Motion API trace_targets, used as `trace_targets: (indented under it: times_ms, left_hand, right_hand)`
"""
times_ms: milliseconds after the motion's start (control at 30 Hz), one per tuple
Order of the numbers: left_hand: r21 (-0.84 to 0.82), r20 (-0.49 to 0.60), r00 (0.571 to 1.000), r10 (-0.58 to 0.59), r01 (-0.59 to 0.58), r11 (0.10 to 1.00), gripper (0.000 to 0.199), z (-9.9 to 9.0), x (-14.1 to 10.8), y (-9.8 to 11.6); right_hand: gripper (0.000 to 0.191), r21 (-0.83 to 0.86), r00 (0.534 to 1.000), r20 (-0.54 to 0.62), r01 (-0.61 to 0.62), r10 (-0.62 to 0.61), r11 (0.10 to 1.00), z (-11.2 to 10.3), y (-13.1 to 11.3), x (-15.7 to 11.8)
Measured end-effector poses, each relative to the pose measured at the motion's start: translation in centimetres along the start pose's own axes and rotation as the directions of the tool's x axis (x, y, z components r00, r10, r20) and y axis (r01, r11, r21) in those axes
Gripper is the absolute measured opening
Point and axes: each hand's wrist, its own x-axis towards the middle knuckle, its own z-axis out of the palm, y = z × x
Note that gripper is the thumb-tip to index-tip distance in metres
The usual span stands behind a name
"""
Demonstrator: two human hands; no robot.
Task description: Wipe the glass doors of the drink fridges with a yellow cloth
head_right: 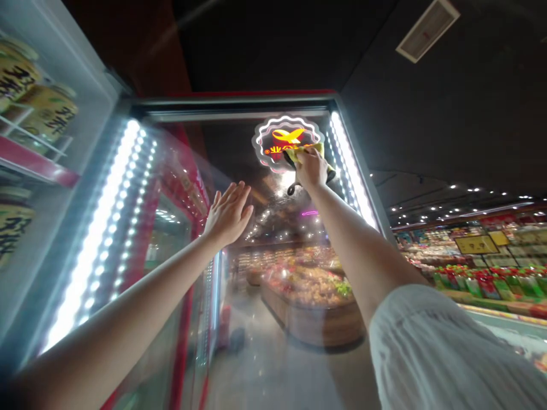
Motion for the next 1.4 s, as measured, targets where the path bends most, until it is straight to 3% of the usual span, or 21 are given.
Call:
trace_targets:
  times_ms: [67, 133, 233, 267, 367, 467, 533, 600, 700, 767, 833, 900, 967, 1067, 1133, 1200, 1300, 1400]
  left_hand:
    - [-0.006, 0.018, 0.999, -0.035, 0.035, 0.999, 0.059, -0.2, -0.1, -0.8]
    - [-0.007, 0.021, 0.999, -0.049, 0.049, 0.999, 0.06, -0.3, -0.6, -1.6]
    - [0.001, 0.026, 0.999, -0.047, 0.047, 0.999, 0.06, -0.6, -1.7, -2.9]
    - [0.006, 0.03, 0.999, -0.044, 0.044, 0.999, 0.06, -0.8, -2.1, -3.3]
    - [0.027, 0.052, 0.998, -0.045, 0.044, 0.999, 0.059, -1.3, -3.1, -4.6]
    - [0.032, 0.061, 0.996, -0.066, 0.064, 0.997, 0.06, -1.5, -3.7, -5.8]
    - [0.022, 0.054, 0.996, -0.077, 0.075, 0.997, 0.06, -1.5, -4.1, -6.4]
    - [0.016, 0.049, 0.996, -0.079, 0.079, 0.997, 0.059, -1.5, -4.6, -6.8]
    - [0.015, 0.048, 0.996, -0.079, 0.079, 0.997, 0.059, -1.7, -5.5, -7.4]
    - [0.016, 0.053, 0.995, -0.083, 0.083, 0.996, 0.059, -2.0, -6.2, -7.8]
    - [0.021, 0.061, 0.994, -0.093, 0.092, 0.996, 0.059, -2.2, -6.8, -8.3]
    - [0.024, 0.064, 0.992, -0.109, 0.107, 0.994, 0.059, -2.3, -7.4, -8.7]
    - [0.022, 0.064, 0.99, -0.123, 0.122, 0.992, 0.058, -2.3, -7.7, -8.9]
    - [0.014, 0.067, 0.989, -0.134, 0.133, 0.991, 0.058, -2.2, -8.1, -9.0]
    - [0.011, 0.062, 0.988, -0.138, 0.138, 0.99, 0.059, -2.2, -8.3, -9.1]
    - [0.009, 0.05, 0.989, -0.141, 0.141, 0.99, 0.059, -2.3, -8.5, -9.2]
    - [0.006, 0.037, 0.99, -0.134, 0.134, 0.991, 0.059, -2.3, -8.8, -9.4]
    - [-0.002, 0.048, 0.99, -0.136, 0.136, 0.991, 0.06, -2.1, -9.2, -9.4]
  right_hand:
    - [0.04, -0.022, 0.995, 0.056, 0.085, -0.084, 0.996, 1.3, -2.8, -0.6]
    - [0.045, -0.002, 0.96, 0.143, 0.244, -0.241, 0.97, 1.6, -5.0, -2.3]
    - [0.048, 0.045, 0.894, 0.228, 0.385, -0.385, 0.922, 0.4, -5.3, -4.4]
    - [0.048, 0.037, 0.898, 0.232, 0.376, -0.374, 0.926, -0.1, -4.7, -4.5]
    - [0.046, -0.03, 0.966, 0.174, 0.201, -0.193, 0.979, 0.1, -3.9, -3.0]
    - [0.049, -0.061, 0.984, 0.165, 0.085, -0.074, 0.994, 2.1, -6.7, -1.4]
    - [0.05, -0.035, 0.969, 0.208, 0.144, -0.133, 0.989, 3.3, -9.7, -1.9]
    - [0.051, 0.02, 0.923, 0.264, 0.285, -0.28, 0.958, 3.7, -11.8, -3.5]
    - [0.051, 0.09, 0.855, 0.288, 0.423, -0.431, 0.901, 3.1, -11.8, -5.4]
    - [0.048, 0.09, 0.881, 0.252, 0.391, -0.401, 0.916, 2.9, -10.7, -5.1]
    - [0.046, 0.058, 0.938, 0.201, 0.277, -0.282, 0.959, 3.4, -10.3, -3.7]
    - [0.047, 0.017, 0.975, 0.168, 0.141, -0.142, 0.99, 4.6, -11.5, -2.2]
    - [0.051, -0.004, 0.983, 0.17, 0.074, -0.073, 0.997, 5.8, -13.8, -1.7]
    - [0.051, 0.037, 0.946, 0.233, 0.225, -0.227, 0.974, 6.4, -16.3, -3.3]
    - [0.05, 0.091, 0.874, 0.272, 0.393, -0.402, 0.915, 5.7, -16.0, -4.8]
    - [0.048, 0.119, 0.83, 0.275, 0.472, -0.486, 0.874, 4.9, -14.3, -5.4]
    - [0.047, 0.08, 0.911, 0.21, 0.346, -0.355, 0.935, 5.0, -12.7, -4.1]
    - [0.048, 0.038, 0.98, 0.141, 0.136, -0.14, 0.99, 6.9, -15.2, -2.1]
